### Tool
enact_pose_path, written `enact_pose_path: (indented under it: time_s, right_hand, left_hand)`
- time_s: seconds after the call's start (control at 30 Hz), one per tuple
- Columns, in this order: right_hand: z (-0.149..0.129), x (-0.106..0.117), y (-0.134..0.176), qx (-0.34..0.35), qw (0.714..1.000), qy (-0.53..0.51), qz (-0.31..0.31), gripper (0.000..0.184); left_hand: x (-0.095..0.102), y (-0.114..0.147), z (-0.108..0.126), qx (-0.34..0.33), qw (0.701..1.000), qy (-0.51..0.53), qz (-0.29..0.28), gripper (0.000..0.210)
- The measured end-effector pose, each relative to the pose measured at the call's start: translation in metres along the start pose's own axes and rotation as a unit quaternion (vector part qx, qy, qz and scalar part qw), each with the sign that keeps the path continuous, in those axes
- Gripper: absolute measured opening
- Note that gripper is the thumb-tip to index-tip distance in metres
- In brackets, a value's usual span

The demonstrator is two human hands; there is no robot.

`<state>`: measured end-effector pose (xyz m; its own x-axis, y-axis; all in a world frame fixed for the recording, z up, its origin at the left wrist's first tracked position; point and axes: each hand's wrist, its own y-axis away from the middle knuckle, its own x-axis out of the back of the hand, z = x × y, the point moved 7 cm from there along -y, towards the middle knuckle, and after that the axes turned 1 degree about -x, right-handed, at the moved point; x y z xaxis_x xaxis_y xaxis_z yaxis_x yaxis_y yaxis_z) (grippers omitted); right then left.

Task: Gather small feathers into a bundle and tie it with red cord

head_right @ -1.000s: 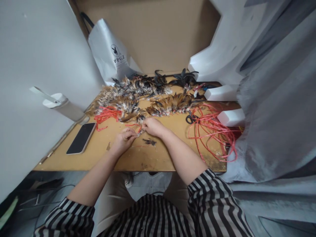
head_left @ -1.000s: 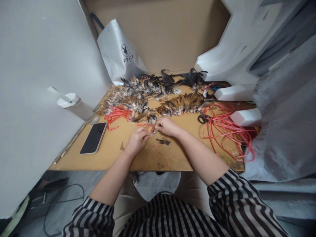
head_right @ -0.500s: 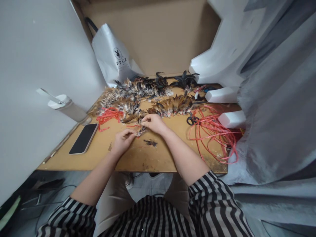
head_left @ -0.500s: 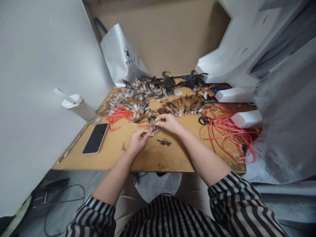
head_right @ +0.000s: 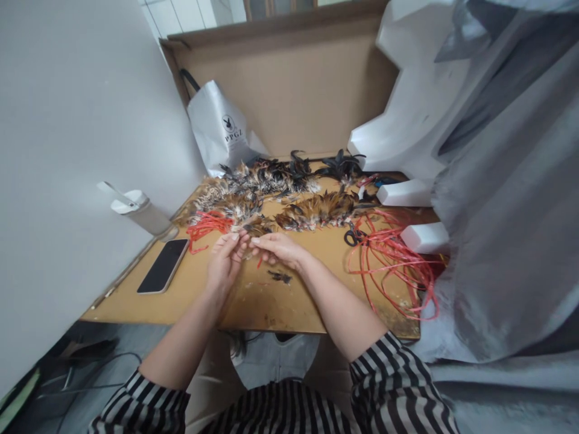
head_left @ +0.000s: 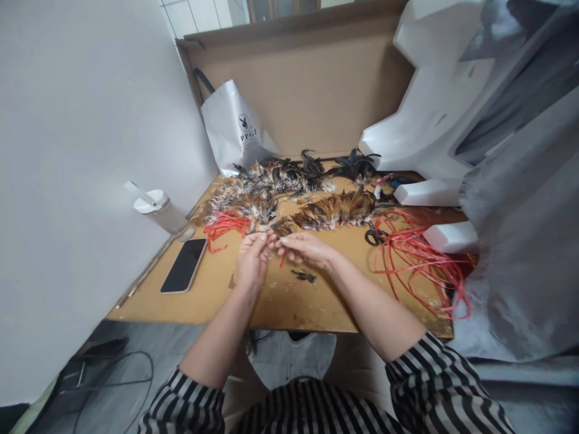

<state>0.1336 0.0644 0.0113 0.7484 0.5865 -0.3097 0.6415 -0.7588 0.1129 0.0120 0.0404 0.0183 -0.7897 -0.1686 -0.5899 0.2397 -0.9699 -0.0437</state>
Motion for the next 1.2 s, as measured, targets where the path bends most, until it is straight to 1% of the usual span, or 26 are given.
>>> enact_pose_path:
  time_s: [0.1,0.2,0.27,0.37,0.4,0.47,0.53,0.57,0.6,0.67,0.73,0.8,0.87,0.93,1.0,1.07,1.1,1.13,1.2]
  right_hand:
    - [0.003,0.003,-0.006,0.022,0.993,-0.112,0.029,0.027]
    - [-0.003,0.012,-0.007,0.058,0.981,-0.179,0.049,0.026]
    - [-0.007,0.017,-0.005,0.065,0.978,-0.19,0.058,0.025]
    - [-0.008,0.023,-0.004,0.052,0.98,-0.169,0.088,0.025]
    - [-0.008,0.025,-0.004,0.049,0.981,-0.154,0.108,0.027]
    - [-0.007,0.033,-0.004,0.055,0.979,-0.121,0.156,0.029]
    - [-0.007,0.039,-0.004,0.07,0.974,-0.094,0.192,0.03]
    - [-0.007,0.042,-0.004,0.074,0.973,-0.088,0.201,0.031]
    - [-0.006,0.043,-0.005,0.073,0.973,-0.089,0.201,0.031]
    - [-0.002,0.044,-0.007,0.055,0.975,-0.109,0.187,0.033]
    - [0.001,0.044,-0.009,0.036,0.977,-0.124,0.171,0.036]
    - [0.0,0.046,-0.009,0.046,0.976,-0.113,0.183,0.037]
    - [-0.007,0.051,-0.008,0.094,0.967,-0.065,0.226,0.036]
    - [-0.016,0.054,-0.003,0.162,0.948,0.015,0.275,0.031]
    - [-0.024,0.05,0.002,0.217,0.921,0.113,0.303,0.024]
    - [-0.027,0.042,0.005,0.246,0.897,0.199,0.309,0.019]
    - [-0.026,0.039,0.005,0.253,0.887,0.233,0.308,0.017]
    - [-0.025,0.036,0.005,0.255,0.881,0.258,0.304,0.016]
    - [-0.021,0.032,0.003,0.253,0.877,0.283,0.293,0.015]
  left_hand:
    - [-0.016,0.005,-0.009,0.008,0.999,-0.01,-0.036,0.018]
    - [-0.02,0.005,-0.024,0.024,0.997,-0.04,-0.056,0.02]
    - [-0.018,0.001,-0.031,0.021,0.995,-0.076,-0.069,0.021]
    - [-0.016,-0.008,-0.033,-0.024,0.982,-0.163,-0.095,0.019]
    - [-0.017,-0.01,-0.031,-0.055,0.973,-0.197,-0.108,0.017]
    - [-0.023,-0.013,-0.022,-0.127,0.944,-0.268,-0.141,0.012]
    - [-0.033,-0.013,-0.011,-0.202,0.904,-0.335,-0.171,0.008]
    - [-0.037,-0.013,-0.006,-0.234,0.885,-0.361,-0.179,0.007]
    - [-0.041,-0.012,-0.002,-0.256,0.868,-0.383,-0.186,0.006]
    - [-0.047,-0.012,0.002,-0.278,0.846,-0.414,-0.191,0.005]
    - [-0.049,-0.014,0.001,-0.279,0.838,-0.427,-0.195,0.006]
    - [-0.047,-0.017,-0.004,-0.263,0.849,-0.416,-0.191,0.006]
    - [-0.039,-0.023,-0.012,-0.223,0.883,-0.376,-0.173,0.009]
    - [-0.028,-0.03,-0.024,-0.145,0.928,-0.311,-0.145,0.016]
    - [-0.02,-0.035,-0.041,-0.033,0.964,-0.232,-0.13,0.024]
    - [-0.015,-0.035,-0.054,0.047,0.978,-0.164,-0.121,0.028]
    - [-0.013,-0.036,-0.057,0.067,0.981,-0.143,-0.113,0.028]
    - [-0.011,-0.036,-0.059,0.077,0.983,-0.132,-0.104,0.028]
    - [-0.005,-0.038,-0.059,0.083,0.984,-0.136,-0.084,0.028]
